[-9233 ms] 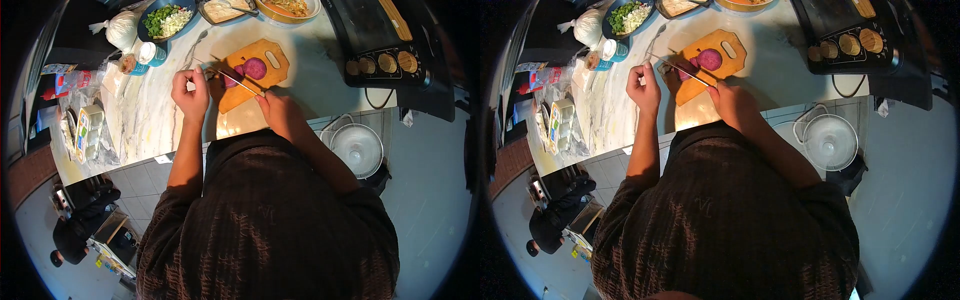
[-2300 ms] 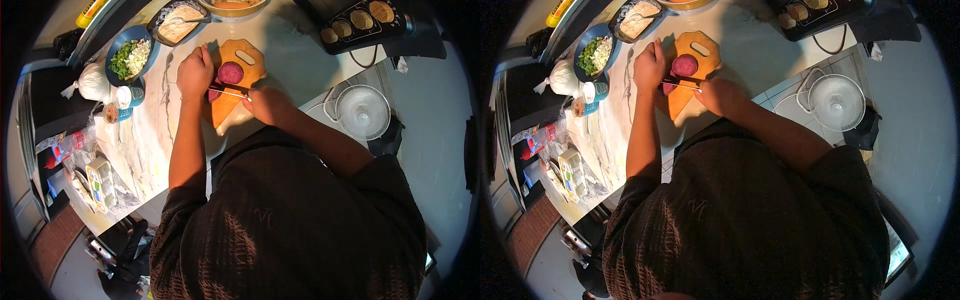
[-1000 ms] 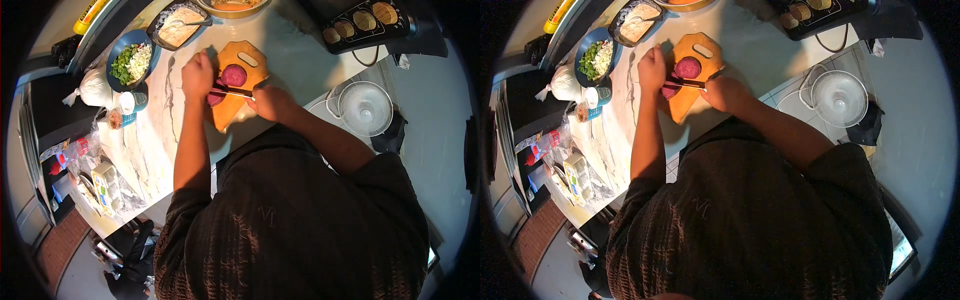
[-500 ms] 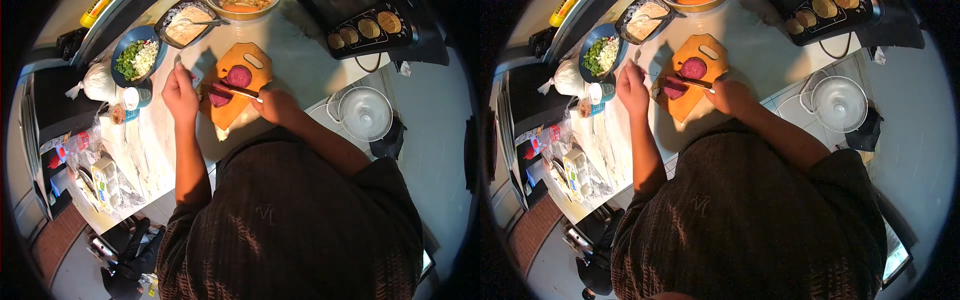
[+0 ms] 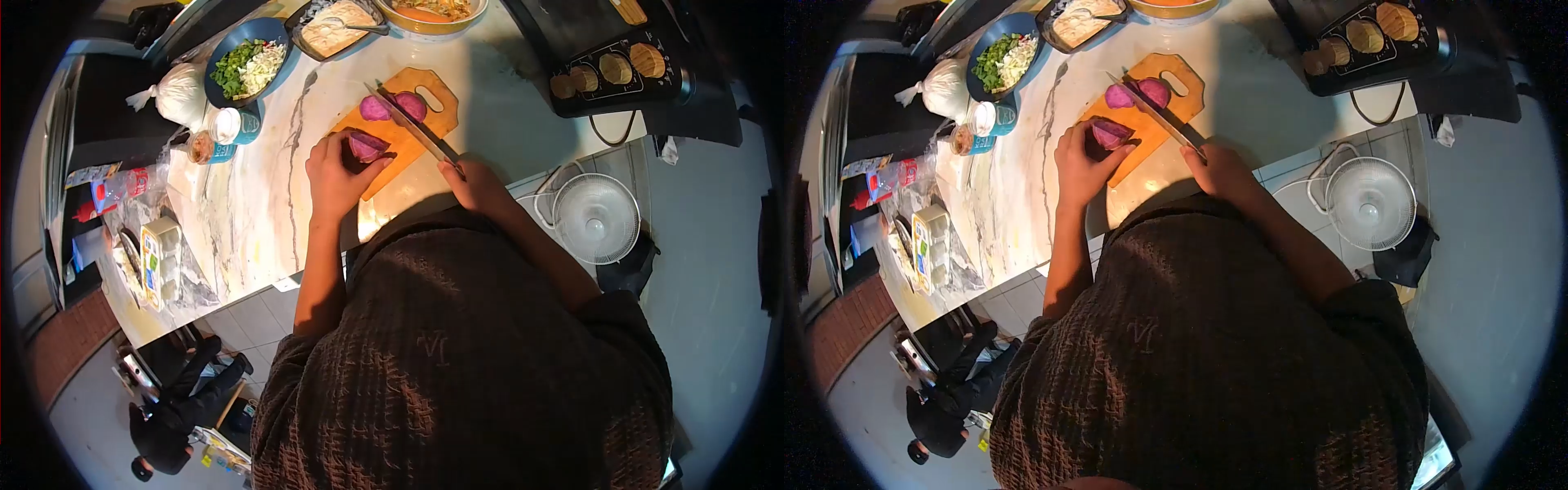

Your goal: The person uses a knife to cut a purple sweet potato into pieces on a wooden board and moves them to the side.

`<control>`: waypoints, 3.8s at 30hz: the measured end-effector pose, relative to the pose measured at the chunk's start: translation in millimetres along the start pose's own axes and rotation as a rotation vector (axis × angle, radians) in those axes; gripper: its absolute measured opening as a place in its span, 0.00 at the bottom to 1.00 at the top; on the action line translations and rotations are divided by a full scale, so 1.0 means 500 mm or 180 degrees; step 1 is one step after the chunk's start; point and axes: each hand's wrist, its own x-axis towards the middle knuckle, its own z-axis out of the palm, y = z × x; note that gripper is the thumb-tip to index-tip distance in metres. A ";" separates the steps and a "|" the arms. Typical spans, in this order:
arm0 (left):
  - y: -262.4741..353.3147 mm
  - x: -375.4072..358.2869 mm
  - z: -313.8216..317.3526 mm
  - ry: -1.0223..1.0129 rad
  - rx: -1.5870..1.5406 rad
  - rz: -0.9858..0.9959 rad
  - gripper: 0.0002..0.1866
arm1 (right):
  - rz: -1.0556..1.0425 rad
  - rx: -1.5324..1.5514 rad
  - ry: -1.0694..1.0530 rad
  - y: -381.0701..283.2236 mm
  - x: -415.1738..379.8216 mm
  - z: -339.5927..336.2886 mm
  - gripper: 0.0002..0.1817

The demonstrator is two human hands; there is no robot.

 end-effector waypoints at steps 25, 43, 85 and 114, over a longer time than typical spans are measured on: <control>0.019 -0.001 -0.028 0.0154 -0.0473 -0.0481 0.27 | 0.0048 0.0450 0.0109 0.035 -0.050 -0.031 0.26; -0.007 0.000 0.008 0.0049 -0.0411 -0.0163 0.23 | -0.0343 0.0263 0.0054 -0.038 -0.051 -0.013 0.22; -0.014 0.191 0.045 -0.0249 -0.0125 -0.0741 0.22 | -0.1713 -0.2148 0.0323 -0.148 0.029 -0.080 0.21; -0.011 0.203 0.066 -0.0499 0.0324 -0.1071 0.22 | -0.1261 -0.2144 -0.0336 -0.135 0.074 -0.084 0.23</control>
